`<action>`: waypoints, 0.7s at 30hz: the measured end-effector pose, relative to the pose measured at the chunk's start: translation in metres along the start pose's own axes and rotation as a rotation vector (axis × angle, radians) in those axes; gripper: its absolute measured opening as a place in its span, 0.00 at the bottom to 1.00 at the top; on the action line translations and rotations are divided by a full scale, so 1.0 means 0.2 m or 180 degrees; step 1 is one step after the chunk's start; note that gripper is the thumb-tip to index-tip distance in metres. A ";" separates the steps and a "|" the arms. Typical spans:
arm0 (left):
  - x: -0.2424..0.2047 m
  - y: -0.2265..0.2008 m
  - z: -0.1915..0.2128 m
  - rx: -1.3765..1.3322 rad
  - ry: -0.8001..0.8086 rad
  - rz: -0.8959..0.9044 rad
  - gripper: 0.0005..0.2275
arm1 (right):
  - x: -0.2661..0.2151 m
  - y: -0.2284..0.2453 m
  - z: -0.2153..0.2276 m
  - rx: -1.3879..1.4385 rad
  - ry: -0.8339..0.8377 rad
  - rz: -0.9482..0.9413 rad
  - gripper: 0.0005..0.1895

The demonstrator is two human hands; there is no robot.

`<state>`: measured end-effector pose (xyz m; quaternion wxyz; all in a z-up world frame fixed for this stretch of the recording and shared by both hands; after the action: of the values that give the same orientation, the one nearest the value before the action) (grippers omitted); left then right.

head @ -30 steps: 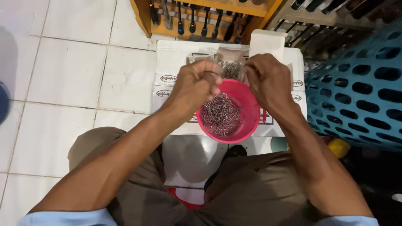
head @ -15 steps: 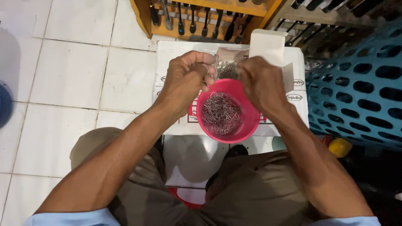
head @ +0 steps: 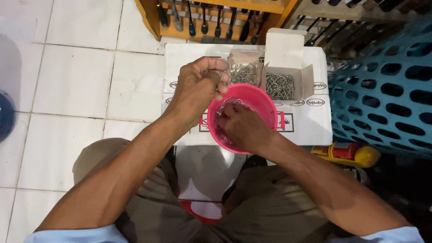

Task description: The person sits on the floor and repeatedly picks up small metal hooks from a pink bowl, separates them, and places them into small paper packets arranged on a white surface. The hands handle the hooks one by one throughout the clip.

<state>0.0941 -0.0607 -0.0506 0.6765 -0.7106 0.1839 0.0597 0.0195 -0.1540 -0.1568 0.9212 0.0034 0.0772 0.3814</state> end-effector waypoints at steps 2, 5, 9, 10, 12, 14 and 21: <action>0.00 0.01 0.00 0.0003 0.0015 -0.0016 0.13 | 0.00 0.03 0.13 0.0061 0.0066 -0.0061 0.08; -0.02 0.01 -0.02 -0.0009 0.0050 -0.0020 0.12 | 0.00 0.01 0.07 0.0152 0.0217 -0.0072 0.10; -0.02 0.02 -0.04 -0.0027 0.0091 -0.0025 0.12 | 0.02 0.00 0.03 -0.0020 0.0299 0.0015 0.10; -0.02 0.02 -0.04 -0.0026 0.0093 -0.0022 0.12 | 0.03 0.00 0.05 -0.0017 0.0300 0.0014 0.10; -0.02 0.02 -0.04 -0.0031 0.0105 -0.0037 0.12 | 0.03 0.01 0.09 0.0075 0.0327 0.0099 0.11; -0.02 0.03 -0.04 -0.0034 0.0113 -0.0055 0.12 | 0.02 0.00 0.07 0.0186 0.0389 0.0056 0.11; -0.04 0.01 -0.03 -0.0083 0.0133 -0.0048 0.13 | -0.02 -0.02 -0.03 0.0180 0.0644 -0.0061 0.12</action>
<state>0.0840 -0.0656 -0.0492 0.6637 -0.7218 0.1918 0.0421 0.0193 -0.1594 -0.1618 0.9119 -0.0100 0.1805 0.3686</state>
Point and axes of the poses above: each hand's wrist, its own x-axis towards the middle knuckle, its own z-axis out of the back of the hand, y = z × x, the point moved 8 cm from there along x, towards the middle knuckle, and after that the axes turned 8 degrees about z, right-handed, at the moved point
